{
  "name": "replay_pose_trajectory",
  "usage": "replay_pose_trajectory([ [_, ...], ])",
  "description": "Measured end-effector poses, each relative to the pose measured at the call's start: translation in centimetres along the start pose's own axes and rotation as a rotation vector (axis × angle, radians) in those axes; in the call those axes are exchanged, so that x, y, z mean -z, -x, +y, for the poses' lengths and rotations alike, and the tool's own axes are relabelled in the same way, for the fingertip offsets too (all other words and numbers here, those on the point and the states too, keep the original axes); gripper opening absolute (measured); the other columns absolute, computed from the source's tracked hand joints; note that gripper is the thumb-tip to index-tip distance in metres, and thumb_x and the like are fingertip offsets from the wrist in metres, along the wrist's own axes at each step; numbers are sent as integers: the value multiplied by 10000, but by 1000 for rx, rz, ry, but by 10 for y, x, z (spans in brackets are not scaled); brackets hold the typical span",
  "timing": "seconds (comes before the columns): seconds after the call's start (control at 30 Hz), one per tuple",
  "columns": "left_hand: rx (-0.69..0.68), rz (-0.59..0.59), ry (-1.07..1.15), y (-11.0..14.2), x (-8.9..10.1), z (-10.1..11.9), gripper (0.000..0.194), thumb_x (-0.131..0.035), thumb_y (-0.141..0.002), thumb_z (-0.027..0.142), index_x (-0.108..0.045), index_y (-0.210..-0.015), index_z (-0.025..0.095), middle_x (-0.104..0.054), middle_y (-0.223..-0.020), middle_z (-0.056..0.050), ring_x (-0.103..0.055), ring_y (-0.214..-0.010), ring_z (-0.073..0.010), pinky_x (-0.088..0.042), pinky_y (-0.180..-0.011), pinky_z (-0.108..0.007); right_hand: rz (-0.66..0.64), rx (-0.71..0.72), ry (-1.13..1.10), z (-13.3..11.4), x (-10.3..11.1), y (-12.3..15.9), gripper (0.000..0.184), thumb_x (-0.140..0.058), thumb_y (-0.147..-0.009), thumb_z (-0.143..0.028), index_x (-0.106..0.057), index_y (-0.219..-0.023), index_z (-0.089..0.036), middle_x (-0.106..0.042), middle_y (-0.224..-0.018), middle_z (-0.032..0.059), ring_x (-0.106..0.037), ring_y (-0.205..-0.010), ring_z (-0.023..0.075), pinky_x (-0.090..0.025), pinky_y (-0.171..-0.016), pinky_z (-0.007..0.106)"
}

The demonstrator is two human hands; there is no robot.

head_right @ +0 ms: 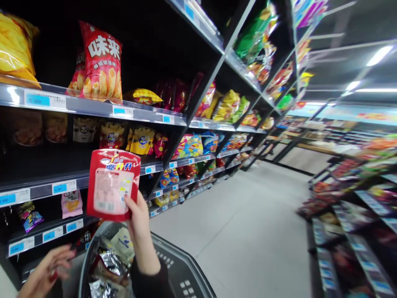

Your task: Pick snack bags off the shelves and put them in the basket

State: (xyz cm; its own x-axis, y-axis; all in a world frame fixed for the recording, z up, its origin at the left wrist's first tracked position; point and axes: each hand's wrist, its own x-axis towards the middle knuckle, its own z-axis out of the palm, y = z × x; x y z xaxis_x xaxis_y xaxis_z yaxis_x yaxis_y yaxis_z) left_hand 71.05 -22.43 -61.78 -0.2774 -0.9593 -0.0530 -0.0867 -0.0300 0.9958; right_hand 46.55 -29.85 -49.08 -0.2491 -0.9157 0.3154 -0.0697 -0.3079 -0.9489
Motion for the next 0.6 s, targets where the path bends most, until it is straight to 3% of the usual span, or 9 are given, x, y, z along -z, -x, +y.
replay_pose_trajectory([
  [0.1,-23,41,263,5,1,28,1127,-557,-474,896,-469,-1339,179,-474,-1406,-194,-516,-1210,-358,-509,-923,-433,-77,-128,-137,3,-18,82,517,-500,-795,-367,-484,-1287,-208,-600,-1281,113,-610,-1116,296,-541,-892,461],
  [0.17,-40,20,287,20,1,43,1062,-636,-501,830,-490,-1335,190,-506,-1391,-160,-495,-1242,-353,-475,-985,-423,-81,-188,-176,5,-29,123,529,-534,-794,-398,-503,-1295,-231,-606,-1275,101,-589,-1151,306,-525,-927,482],
  [0.27,-35,43,287,46,0,53,711,-659,-690,659,-616,-1212,178,-648,-1227,-117,-580,-1146,-320,-489,-974,-403,-45,-288,-290,7,-41,163,575,-642,-755,-440,-540,-1287,-248,-625,-1253,90,-592,-1144,318,-499,-965,497],
  [0.37,-15,63,312,61,1,50,501,-664,-758,547,-697,-1076,163,-711,-1098,-102,-641,-1032,-295,-535,-899,-379,47,-350,-406,6,-49,182,526,-708,-744,-433,-603,-1224,-243,-641,-1237,71,-585,-1155,302,-477,-996,466],
  [0.6,-13,63,385,67,7,49,453,-696,-744,518,-716,-1062,196,-733,-1042,-80,-673,-936,-263,-561,-830,-342,106,-377,-495,4,-56,189,446,-776,-707,-383,-674,-1124,-258,-671,-1191,50,-626,-1089,277,-510,-952,425],
])
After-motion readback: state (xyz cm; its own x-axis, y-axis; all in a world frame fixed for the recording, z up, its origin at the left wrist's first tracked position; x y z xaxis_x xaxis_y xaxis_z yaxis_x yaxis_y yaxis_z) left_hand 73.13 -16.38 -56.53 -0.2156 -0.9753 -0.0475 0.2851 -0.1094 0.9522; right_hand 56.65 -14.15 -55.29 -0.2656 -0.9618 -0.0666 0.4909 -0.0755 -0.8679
